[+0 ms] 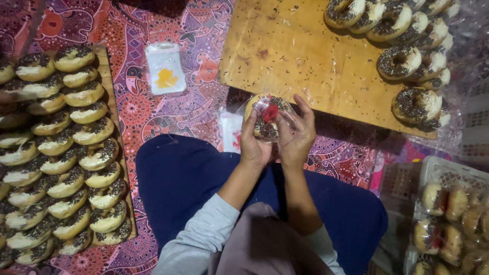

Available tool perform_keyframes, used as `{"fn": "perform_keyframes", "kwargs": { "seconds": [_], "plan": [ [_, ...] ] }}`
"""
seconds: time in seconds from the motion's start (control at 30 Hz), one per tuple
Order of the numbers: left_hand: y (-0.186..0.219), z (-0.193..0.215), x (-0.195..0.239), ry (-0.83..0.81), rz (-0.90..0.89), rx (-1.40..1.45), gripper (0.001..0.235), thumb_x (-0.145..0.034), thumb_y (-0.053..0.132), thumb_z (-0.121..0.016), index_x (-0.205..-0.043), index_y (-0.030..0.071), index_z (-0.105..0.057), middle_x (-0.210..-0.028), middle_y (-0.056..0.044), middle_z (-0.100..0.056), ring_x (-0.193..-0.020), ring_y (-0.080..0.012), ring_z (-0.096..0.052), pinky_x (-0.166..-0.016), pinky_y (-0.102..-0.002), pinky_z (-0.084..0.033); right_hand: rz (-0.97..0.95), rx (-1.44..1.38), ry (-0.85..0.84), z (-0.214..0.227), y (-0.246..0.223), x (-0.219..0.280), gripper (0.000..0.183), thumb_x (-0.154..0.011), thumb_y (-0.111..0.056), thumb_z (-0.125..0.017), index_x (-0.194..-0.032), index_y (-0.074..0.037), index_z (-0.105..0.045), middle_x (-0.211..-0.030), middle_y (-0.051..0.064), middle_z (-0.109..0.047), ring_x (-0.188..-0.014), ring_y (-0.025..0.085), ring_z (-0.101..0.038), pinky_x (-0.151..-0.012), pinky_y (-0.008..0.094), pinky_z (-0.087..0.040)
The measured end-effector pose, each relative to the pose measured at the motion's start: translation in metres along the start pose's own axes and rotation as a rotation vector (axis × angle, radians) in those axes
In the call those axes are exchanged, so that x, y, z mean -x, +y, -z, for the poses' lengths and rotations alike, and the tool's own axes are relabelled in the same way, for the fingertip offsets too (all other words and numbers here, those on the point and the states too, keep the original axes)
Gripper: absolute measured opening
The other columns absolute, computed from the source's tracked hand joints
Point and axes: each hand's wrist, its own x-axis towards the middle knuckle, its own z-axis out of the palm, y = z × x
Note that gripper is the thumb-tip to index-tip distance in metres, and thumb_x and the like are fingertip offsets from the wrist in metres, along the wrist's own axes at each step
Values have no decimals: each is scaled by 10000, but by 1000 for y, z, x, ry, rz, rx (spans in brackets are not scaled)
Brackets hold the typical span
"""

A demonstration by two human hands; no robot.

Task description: The person sits on the floor and individually places round pastries into clear plastic bags, then seals them and places them into a crate. Another person is visible in the background applying toppings to pastries on a tray.

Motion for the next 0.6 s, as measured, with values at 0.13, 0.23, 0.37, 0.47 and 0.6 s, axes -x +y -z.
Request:
{"fn": "perform_keyframes", "kwargs": {
  "seconds": [0.13, 0.23, 0.37, 0.47, 0.6],
  "plan": [
    [2, 3, 4, 1, -37, -23, 439, -1049, 219, -596, -1422, 1, -521, -1327, -144, -640, -1221, -256, -634, -1069, -410, -512, 78, 45, -1, -2, -4, 5, 294, -828, -1, -811, -1113, -6, -739, -1534, 172, -485, -1419, 320, -516, -1177, 404, -461],
    [1, 1, 9, -50, -74, -66, 452, -1043, 179, -612, -1441, -5, -505, -1345, -145, -627, -1230, -253, -628, -1084, -406, -507, 25, 43, -21, 1, -13, 1, 360, -785, -5, -794, -1137, -21, -721, -1529, 169, -479, -1398, 315, -533, -1179, 410, -455],
    [4, -2, 13, -46, -110, -154, 483, -1029, 142, -610, -1473, 8, -476, -1375, -128, -611, -1259, -231, -609, -1112, -379, -486, 161, 221, 12, -5, -15, -3, 240, -825, 15, -809, -1058, -28, -773, -1525, 149, -536, -1449, 320, -534, -1229, 430, -450],
    [5, -1, 14, -53, -110, -120, 469, -1047, 148, -601, -1479, 11, -482, -1387, -139, -601, -1271, -245, -602, -1118, -403, -485, -146, 9, 41, -9, 4, 4, 454, -779, -49, -812, -1195, -129, -649, -1504, 106, -548, -1274, 324, -616, -1147, 434, -505],
    [13, 7, 8, 58, 30, 51, 440, -1038, 207, -576, -1444, 53, -505, -1360, -127, -619, -1254, -275, -611, -1079, -469, -501, -75, -318, -122, 9, 45, 18, 196, -860, -9, -770, -1051, -46, -754, -1583, 174, -471, -1451, 339, -498, -1218, 509, -436]
  ]
}}
